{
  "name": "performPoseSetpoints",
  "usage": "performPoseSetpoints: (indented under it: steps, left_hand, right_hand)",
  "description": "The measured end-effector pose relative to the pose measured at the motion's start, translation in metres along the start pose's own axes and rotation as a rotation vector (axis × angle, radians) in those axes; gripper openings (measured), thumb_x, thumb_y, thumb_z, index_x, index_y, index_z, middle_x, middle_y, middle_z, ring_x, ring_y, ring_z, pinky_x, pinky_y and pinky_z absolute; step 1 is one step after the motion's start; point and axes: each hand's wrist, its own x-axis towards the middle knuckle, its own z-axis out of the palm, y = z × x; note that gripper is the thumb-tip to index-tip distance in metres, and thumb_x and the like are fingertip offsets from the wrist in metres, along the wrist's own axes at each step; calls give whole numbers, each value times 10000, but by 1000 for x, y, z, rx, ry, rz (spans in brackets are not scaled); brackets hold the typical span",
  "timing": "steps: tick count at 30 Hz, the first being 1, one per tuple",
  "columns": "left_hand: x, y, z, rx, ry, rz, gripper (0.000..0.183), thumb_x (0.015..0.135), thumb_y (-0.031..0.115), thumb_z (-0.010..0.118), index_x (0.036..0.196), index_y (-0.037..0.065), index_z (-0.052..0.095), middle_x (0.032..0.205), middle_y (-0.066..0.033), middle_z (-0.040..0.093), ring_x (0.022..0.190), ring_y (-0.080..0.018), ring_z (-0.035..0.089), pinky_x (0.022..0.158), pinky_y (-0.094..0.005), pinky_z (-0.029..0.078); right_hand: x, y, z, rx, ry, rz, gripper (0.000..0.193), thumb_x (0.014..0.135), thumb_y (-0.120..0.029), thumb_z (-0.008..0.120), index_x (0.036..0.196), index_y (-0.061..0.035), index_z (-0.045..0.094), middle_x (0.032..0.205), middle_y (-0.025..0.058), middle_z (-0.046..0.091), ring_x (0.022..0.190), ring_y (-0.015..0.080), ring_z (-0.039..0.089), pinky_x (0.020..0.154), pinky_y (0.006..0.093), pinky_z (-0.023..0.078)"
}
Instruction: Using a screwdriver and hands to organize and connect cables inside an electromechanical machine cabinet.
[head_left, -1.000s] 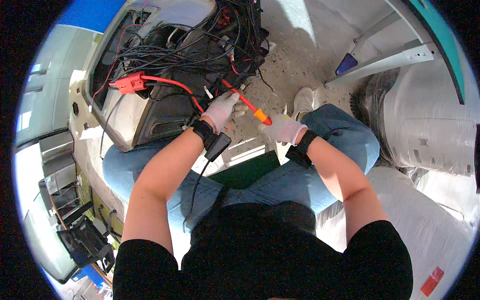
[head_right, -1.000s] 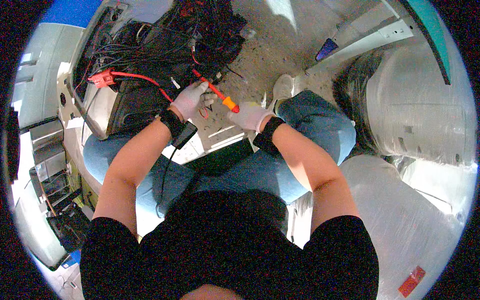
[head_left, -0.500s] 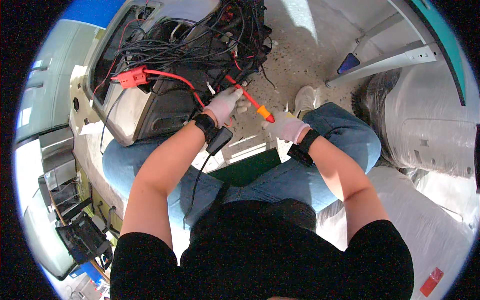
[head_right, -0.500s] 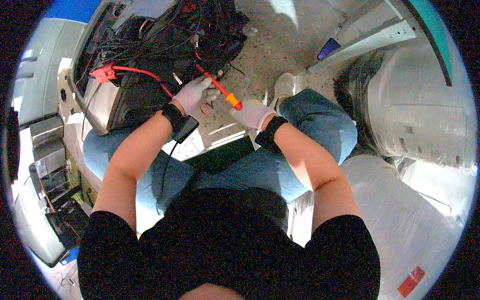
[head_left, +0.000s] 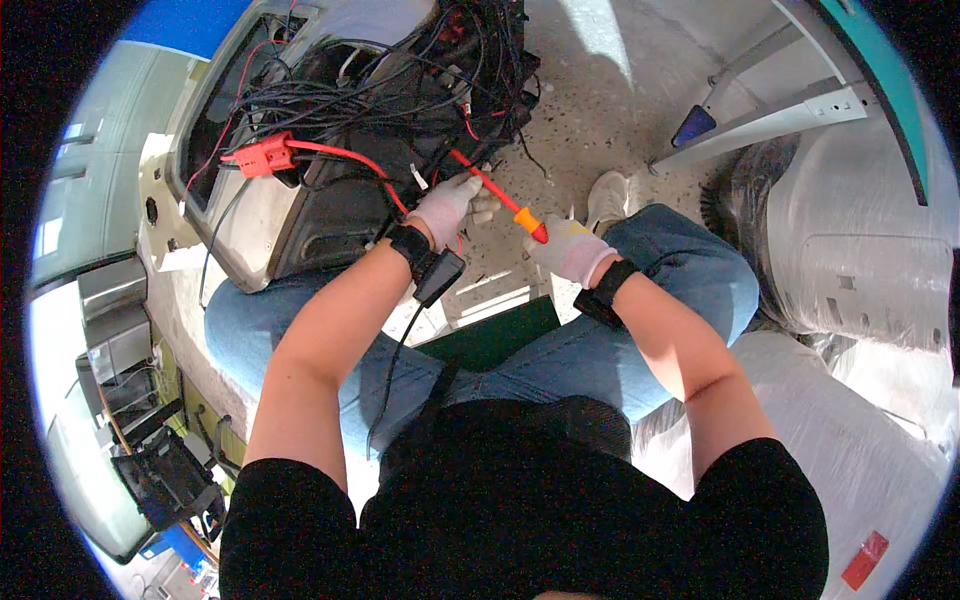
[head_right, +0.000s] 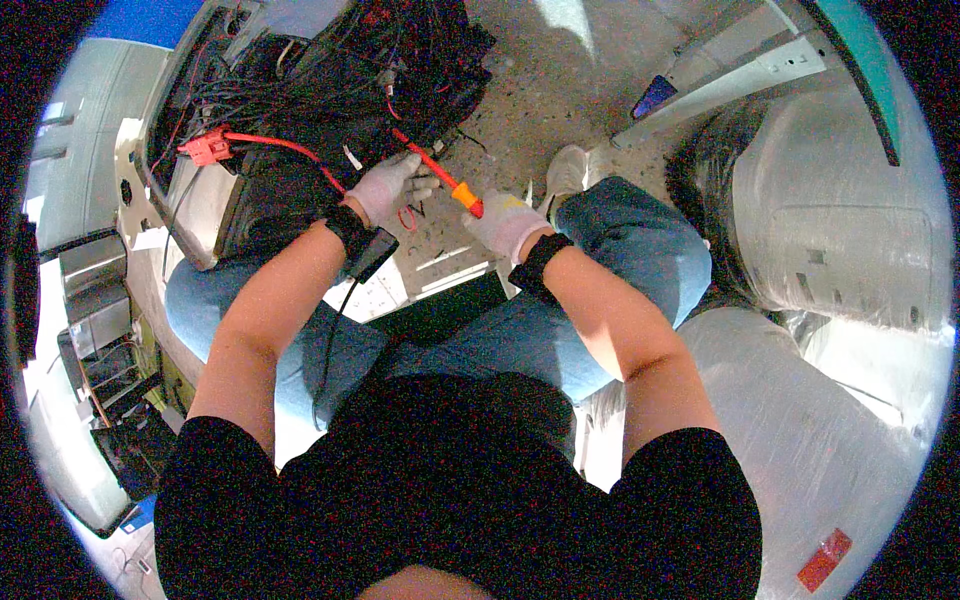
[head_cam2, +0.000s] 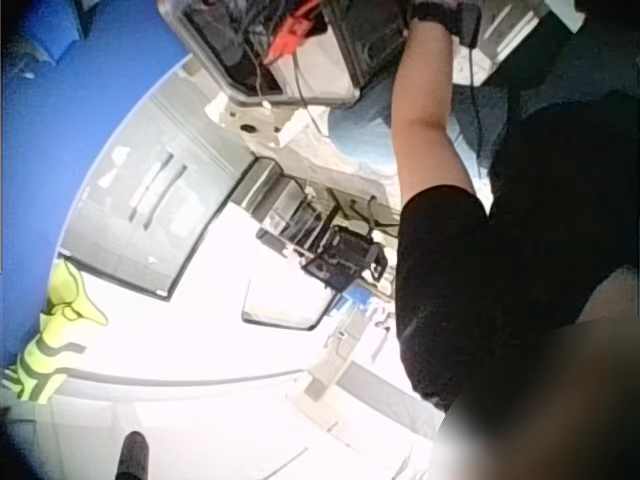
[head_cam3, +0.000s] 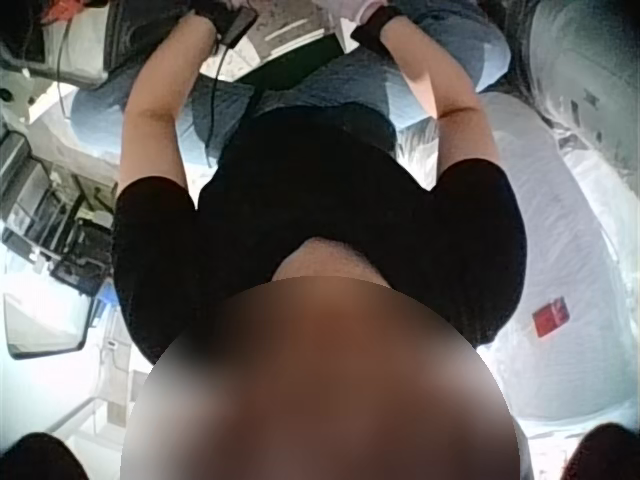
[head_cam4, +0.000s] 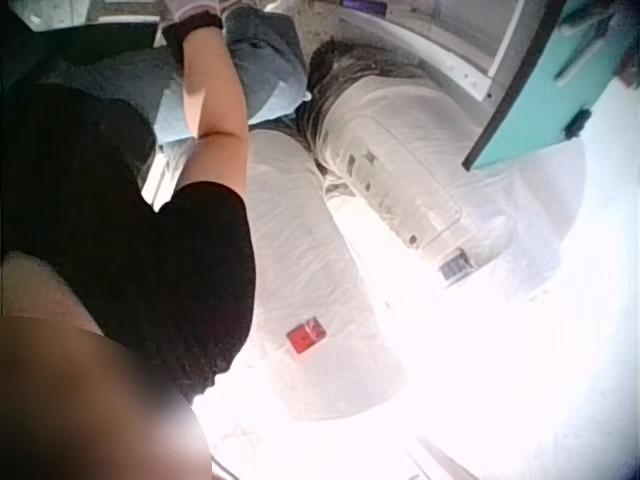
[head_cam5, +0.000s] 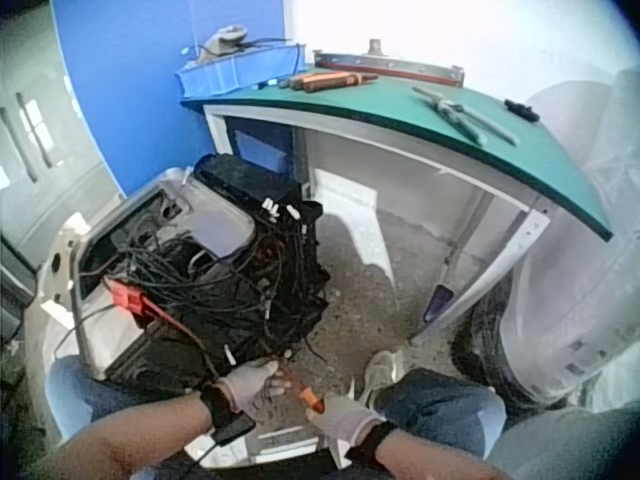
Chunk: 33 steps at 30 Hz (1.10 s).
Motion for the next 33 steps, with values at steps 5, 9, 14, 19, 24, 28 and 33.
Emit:
performPoseSetpoints:
  steps: [5, 9, 14, 19, 24, 28, 33]
  left_hand:
    - [1, 0, 3, 11, 38, -50, 351, 963, 299, 366, 1271, 171, 475, 1076, -32, 521, 939, -173, 557, 818, -271, 454]
    - [0, 2, 4, 10, 44, -48, 343, 961, 301, 376, 1257, 170, 492, 1059, -32, 536, 941, -171, 555, 819, -269, 455]
    - [-2, 2, 4, 1, 39, -38, 337, 956, 305, 396, 1244, 169, 505, 1046, -32, 550, 950, -169, 556, 815, -268, 457]
    - [-2, 2, 5, 0, 37, -23, 341, 954, 315, 401, 1247, 173, 503, 1042, -32, 552, 940, -167, 555, 808, -265, 453]
    - [-3, 3, 6, 24, 11, -17, 350, 958, 308, 382, 1264, 172, 483, 1048, -41, 546, 949, -170, 553, 809, -268, 449]
    - [-5, 4, 9, 15, 25, 6, 351, 960, 299, 371, 1269, 167, 474, 1037, -46, 540, 935, -168, 556, 796, -266, 453]
    - [-6, 6, 11, 7, 66, -10, 334, 956, 285, 391, 1223, 98, 462, 1035, -71, 556, 914, -188, 586, 753, -271, 483]
  right_hand:
    - [-4, -4, -8, 7, -47, -31, 467, 812, -419, 531, 969, 21, 537, 862, 274, 601, 865, 417, 579, 755, 451, 451]
    - [-5, -7, -10, 9, -81, -36, 474, 811, -423, 533, 976, 21, 542, 868, 271, 602, 865, 416, 579, 754, 454, 452]
    - [-4, -6, -9, -1, -76, -43, 471, 817, -422, 525, 977, 21, 544, 868, 272, 600, 867, 416, 575, 758, 453, 448]
    - [-3, -4, -6, -6, -72, -42, 473, 824, -418, 518, 978, 29, 540, 870, 273, 597, 868, 418, 572, 759, 454, 445]
    - [-4, -2, -3, -29, -28, -52, 465, 829, -403, 513, 985, 35, 530, 855, 272, 599, 858, 422, 573, 748, 462, 443]
    - [-3, -1, -2, -18, -21, -66, 462, 830, -399, 512, 984, 35, 525, 842, 274, 600, 850, 423, 575, 742, 464, 444]
    - [-3, -1, -2, -27, -7, -69, 459, 828, -402, 511, 978, 32, 524, 829, 273, 600, 837, 423, 578, 736, 464, 446]
